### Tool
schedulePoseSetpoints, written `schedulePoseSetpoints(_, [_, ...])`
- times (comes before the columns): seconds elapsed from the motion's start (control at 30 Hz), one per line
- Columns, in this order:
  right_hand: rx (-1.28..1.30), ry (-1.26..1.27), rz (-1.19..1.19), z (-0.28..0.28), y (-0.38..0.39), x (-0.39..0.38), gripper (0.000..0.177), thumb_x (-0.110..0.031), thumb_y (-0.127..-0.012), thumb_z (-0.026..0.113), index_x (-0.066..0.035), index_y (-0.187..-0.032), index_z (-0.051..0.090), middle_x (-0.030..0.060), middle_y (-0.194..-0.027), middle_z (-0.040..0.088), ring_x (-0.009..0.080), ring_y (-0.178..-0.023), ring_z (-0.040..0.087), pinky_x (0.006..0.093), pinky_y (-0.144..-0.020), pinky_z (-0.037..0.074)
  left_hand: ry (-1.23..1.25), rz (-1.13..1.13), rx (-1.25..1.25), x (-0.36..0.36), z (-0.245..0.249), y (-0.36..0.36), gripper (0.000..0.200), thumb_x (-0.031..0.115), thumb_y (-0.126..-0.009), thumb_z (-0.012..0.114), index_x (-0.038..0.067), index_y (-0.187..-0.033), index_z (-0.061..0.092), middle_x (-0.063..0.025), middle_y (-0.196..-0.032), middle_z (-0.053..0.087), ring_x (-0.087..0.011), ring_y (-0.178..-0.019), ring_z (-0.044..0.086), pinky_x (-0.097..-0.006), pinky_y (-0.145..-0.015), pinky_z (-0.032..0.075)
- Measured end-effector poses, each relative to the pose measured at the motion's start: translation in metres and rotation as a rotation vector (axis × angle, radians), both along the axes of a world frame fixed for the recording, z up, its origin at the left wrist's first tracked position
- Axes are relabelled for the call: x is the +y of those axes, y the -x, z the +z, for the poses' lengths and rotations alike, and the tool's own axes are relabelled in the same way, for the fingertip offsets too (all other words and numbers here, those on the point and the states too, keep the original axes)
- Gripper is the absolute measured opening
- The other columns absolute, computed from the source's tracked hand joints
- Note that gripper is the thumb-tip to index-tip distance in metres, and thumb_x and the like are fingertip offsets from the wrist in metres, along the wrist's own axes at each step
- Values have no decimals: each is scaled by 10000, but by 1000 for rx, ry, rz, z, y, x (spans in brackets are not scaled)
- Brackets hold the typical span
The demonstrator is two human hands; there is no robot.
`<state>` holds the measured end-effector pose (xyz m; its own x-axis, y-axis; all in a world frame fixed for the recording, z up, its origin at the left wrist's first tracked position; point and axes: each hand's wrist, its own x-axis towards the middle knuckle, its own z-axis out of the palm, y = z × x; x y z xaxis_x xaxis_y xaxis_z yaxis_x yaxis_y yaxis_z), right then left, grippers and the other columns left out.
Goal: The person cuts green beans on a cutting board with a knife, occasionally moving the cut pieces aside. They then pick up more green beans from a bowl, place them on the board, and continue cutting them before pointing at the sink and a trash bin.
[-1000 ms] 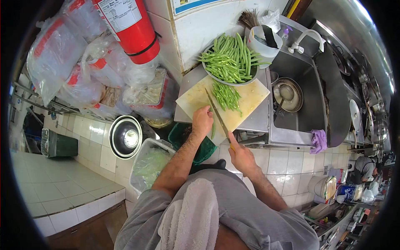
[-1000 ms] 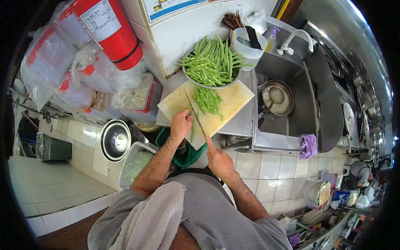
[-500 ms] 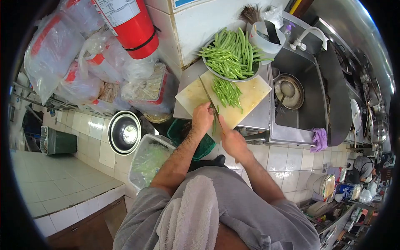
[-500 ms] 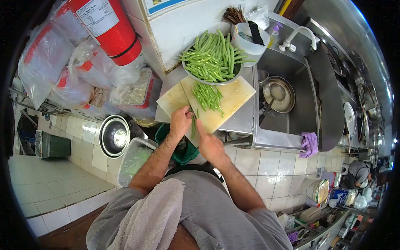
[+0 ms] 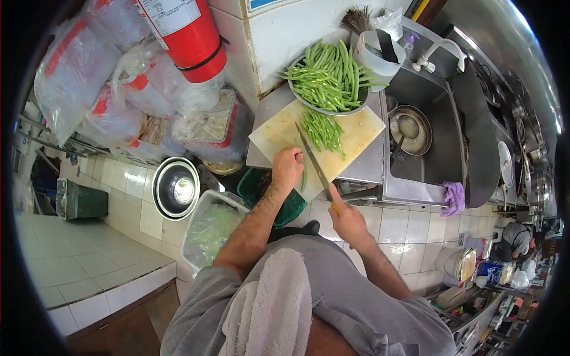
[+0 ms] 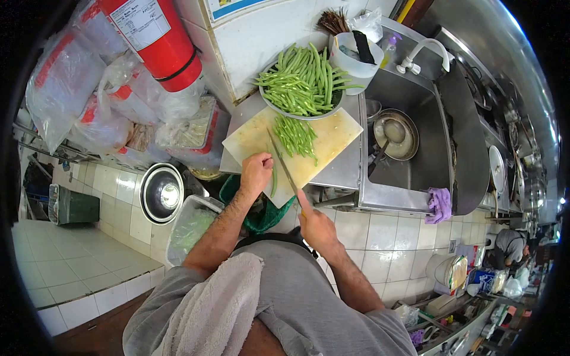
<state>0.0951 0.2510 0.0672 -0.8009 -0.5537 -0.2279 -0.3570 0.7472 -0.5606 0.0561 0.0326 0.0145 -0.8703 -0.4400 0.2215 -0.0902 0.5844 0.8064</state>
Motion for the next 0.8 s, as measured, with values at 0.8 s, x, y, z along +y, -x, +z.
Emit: schedulePoseSetpoints(0.8, [8,-55,69,1,30,-45,637,-139,-872,502,-205,-1453,249,252,-809,630,427,-738,615,516,-658,485,-86,32,-20,5,-1,1,60,22,-753,584,-9,-792,617,-194,-781,632,-367,-776,622,-420,-693,501])
